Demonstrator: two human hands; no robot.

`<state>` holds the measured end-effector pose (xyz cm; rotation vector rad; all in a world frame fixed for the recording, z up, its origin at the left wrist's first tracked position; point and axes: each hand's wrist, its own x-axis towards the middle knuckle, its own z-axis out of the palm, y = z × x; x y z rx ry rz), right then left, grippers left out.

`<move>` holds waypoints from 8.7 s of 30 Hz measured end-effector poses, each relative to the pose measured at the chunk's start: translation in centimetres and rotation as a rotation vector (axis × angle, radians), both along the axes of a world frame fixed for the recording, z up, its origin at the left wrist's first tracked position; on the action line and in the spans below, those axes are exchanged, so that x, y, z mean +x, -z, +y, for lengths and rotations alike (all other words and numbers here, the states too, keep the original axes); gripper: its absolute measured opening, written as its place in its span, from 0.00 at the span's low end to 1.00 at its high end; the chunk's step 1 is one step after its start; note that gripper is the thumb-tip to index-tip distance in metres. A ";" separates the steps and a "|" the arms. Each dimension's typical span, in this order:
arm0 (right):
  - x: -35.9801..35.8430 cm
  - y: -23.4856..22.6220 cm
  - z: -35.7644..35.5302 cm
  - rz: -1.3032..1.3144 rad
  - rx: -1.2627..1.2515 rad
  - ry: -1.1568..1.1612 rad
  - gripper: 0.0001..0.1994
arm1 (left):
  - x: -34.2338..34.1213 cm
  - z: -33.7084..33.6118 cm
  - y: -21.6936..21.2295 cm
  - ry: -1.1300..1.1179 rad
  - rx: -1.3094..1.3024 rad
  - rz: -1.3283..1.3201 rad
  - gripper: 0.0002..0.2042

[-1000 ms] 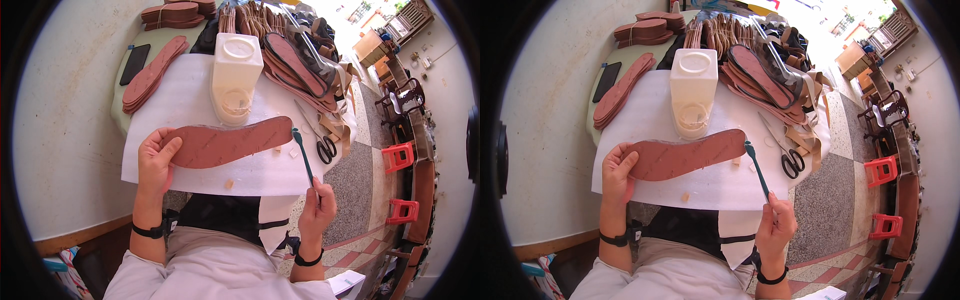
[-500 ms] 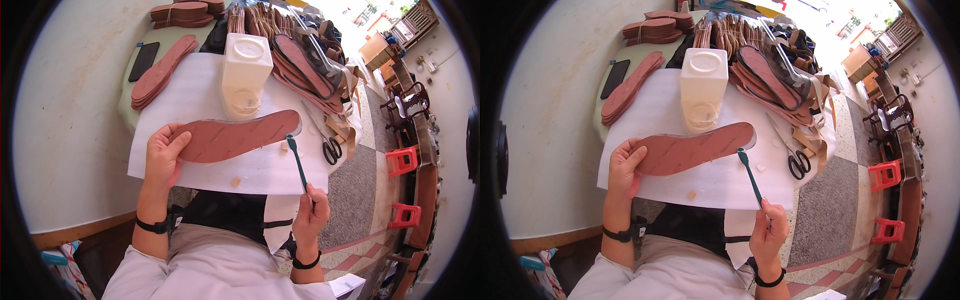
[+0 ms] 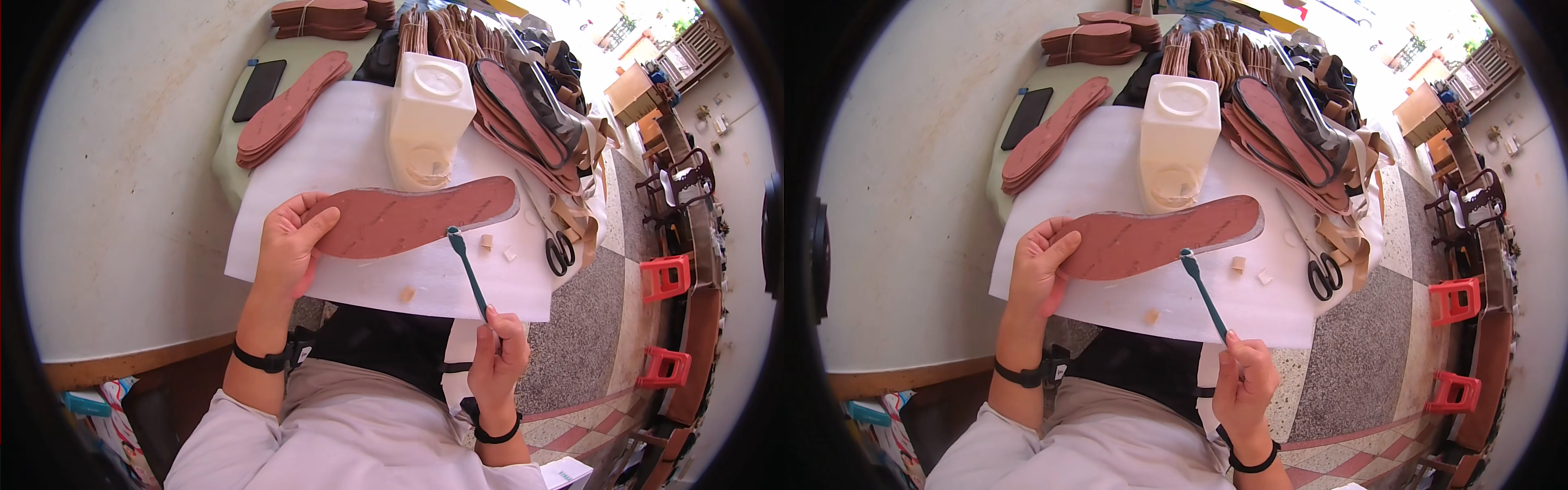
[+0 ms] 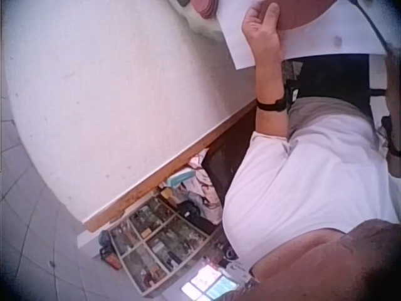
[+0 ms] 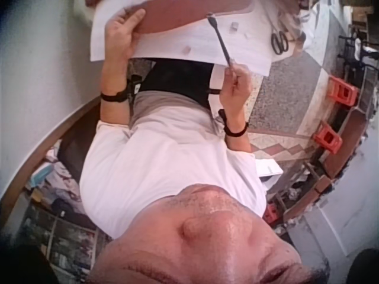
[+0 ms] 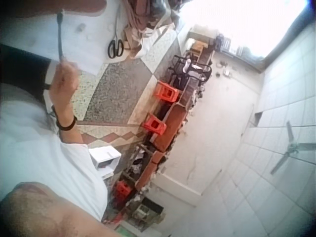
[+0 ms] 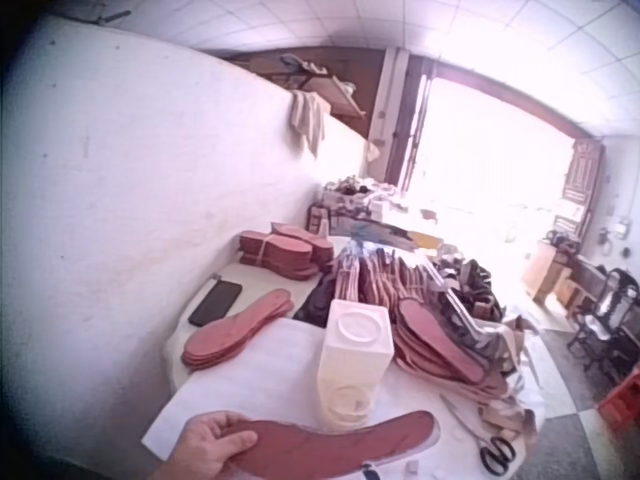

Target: Applying glue and attaching trim to shoe insoles.

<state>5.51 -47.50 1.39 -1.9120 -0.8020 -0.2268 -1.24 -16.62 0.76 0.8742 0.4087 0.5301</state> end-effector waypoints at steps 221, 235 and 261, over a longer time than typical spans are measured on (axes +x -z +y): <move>5.0 -4.0 -2.3 -0.022 0.049 0.054 0.12 | -4.8 -3.7 -4.1 0.558 0.129 0.221 0.37; 3.1 -2.3 -3.0 0.232 0.276 0.001 0.09 | -4.5 -3.5 -3.5 0.538 0.000 0.163 0.39; 3.2 -2.1 -3.1 0.024 0.222 0.041 0.11 | -4.7 -3.0 -2.7 0.635 -0.227 0.005 0.40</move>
